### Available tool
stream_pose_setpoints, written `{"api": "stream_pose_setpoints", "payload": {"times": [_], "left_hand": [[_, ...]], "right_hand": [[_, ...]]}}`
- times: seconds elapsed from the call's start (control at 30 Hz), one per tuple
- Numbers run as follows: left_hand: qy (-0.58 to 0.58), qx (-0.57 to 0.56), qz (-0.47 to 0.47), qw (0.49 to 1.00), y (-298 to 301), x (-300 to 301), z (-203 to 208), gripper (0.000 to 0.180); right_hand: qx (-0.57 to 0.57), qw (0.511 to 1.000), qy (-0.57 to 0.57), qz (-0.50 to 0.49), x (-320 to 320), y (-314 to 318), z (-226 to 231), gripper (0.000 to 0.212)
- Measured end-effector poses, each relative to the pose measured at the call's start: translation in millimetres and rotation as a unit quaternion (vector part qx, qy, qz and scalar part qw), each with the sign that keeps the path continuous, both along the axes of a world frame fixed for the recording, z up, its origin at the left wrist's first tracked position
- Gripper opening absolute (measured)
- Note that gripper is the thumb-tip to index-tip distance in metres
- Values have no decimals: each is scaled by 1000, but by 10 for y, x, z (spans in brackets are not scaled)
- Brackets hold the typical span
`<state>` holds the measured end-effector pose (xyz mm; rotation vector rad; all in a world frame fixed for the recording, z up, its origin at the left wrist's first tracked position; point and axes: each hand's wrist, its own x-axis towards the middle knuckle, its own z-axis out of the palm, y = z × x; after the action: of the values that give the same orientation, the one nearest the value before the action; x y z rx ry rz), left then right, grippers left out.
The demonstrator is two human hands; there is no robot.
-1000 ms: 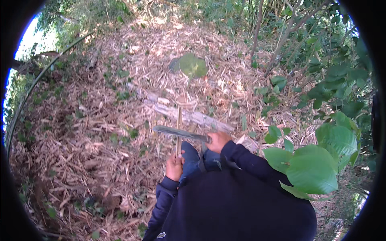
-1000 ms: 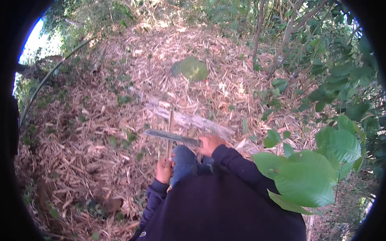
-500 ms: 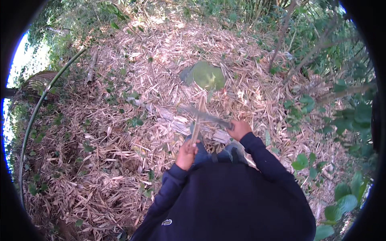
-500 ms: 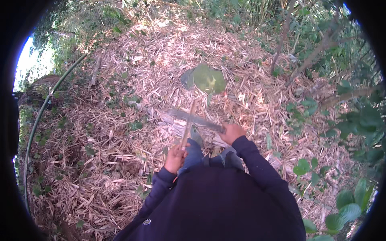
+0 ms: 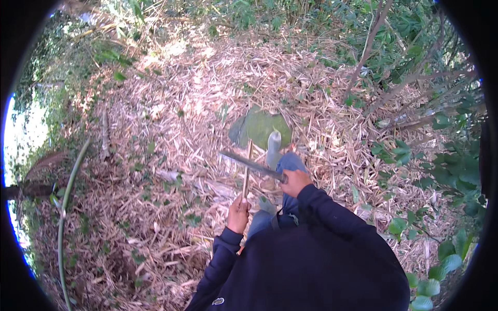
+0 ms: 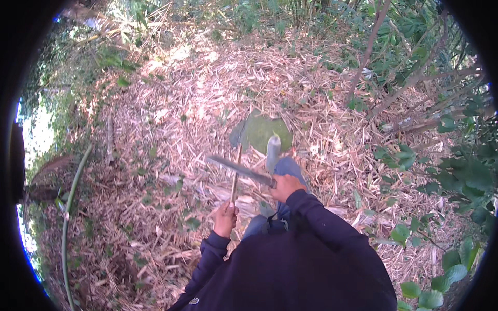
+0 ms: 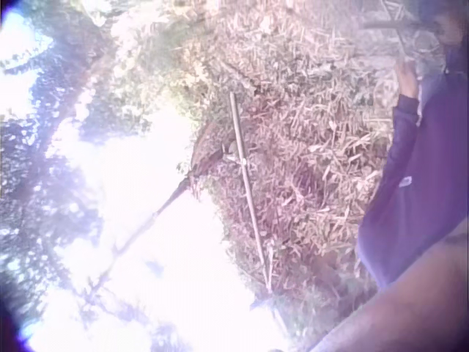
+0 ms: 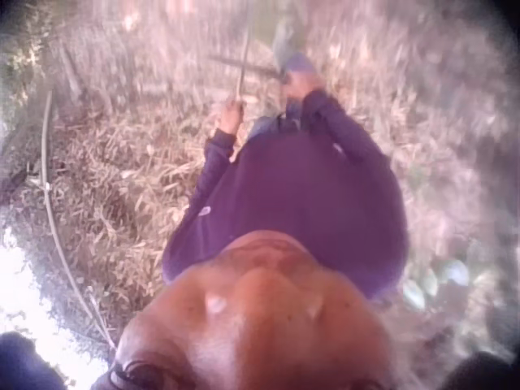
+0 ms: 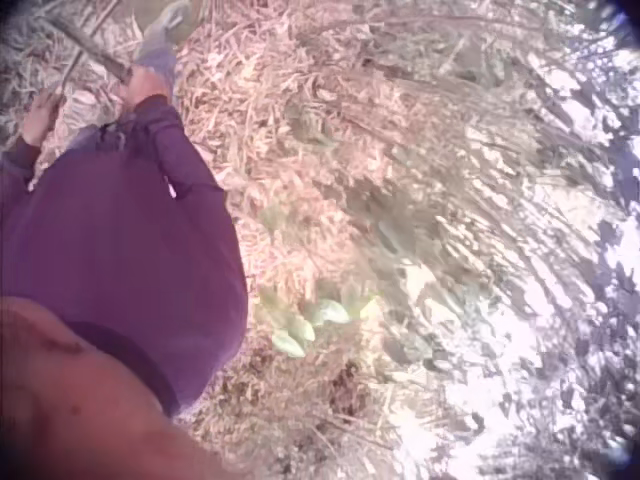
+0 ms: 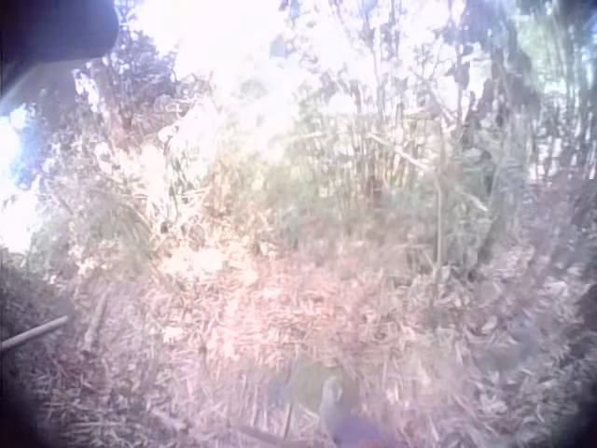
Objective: The person uses a machete to cut a long bamboo stalk into smaller sections. They first clear some branches, then sit on the ground to chop the bamboo into uniform lengths, and finally split one of the sections into thin strips.
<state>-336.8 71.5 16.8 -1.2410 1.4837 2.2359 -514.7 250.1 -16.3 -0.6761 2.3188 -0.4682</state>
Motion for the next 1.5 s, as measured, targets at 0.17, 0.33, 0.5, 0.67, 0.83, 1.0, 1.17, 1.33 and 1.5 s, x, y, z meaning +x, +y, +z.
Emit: {"api": "stream_pose_setpoints", "payload": {"times": [0.17,0.33,0.5,0.67,0.83,1.0,1.17,1.33,1.5], "left_hand": [[-12,-35,-17,999,-538,-1141,9,14],[-46,-39,-15,998,-1029,-2566,247,22],[-29,-46,-62,997,-1251,-3533,589,15],[-18,-70,-97,993,-1377,-4178,974,16],[-43,-7,-96,994,-1574,-4644,1219,12],[-19,-4,-103,994,-1871,-4938,1231,12],[-1,2,-134,991,-2173,-5199,1033,20],[-5,3,-131,991,-2477,-5291,966,31],[-5,-12,-94,995,-2725,-5253,847,21]], "right_hand": [[8,998,-21,51,-1155,-541,113,31],[-61,998,1,4,-2337,-953,-165,26],[-18,999,-7,-30,-3434,-1174,321,30],[-22,1000,5,3,-4017,-1233,749,29],[-49,987,63,-142,-4468,-1277,450,31],[-75,966,74,-237,-4942,-1178,874,31],[9,959,52,-278,-4890,-1134,939,35],[104,956,28,-274,-4530,-994,457,41],[185,936,-56,-293,-4066,-685,49,39]]}}
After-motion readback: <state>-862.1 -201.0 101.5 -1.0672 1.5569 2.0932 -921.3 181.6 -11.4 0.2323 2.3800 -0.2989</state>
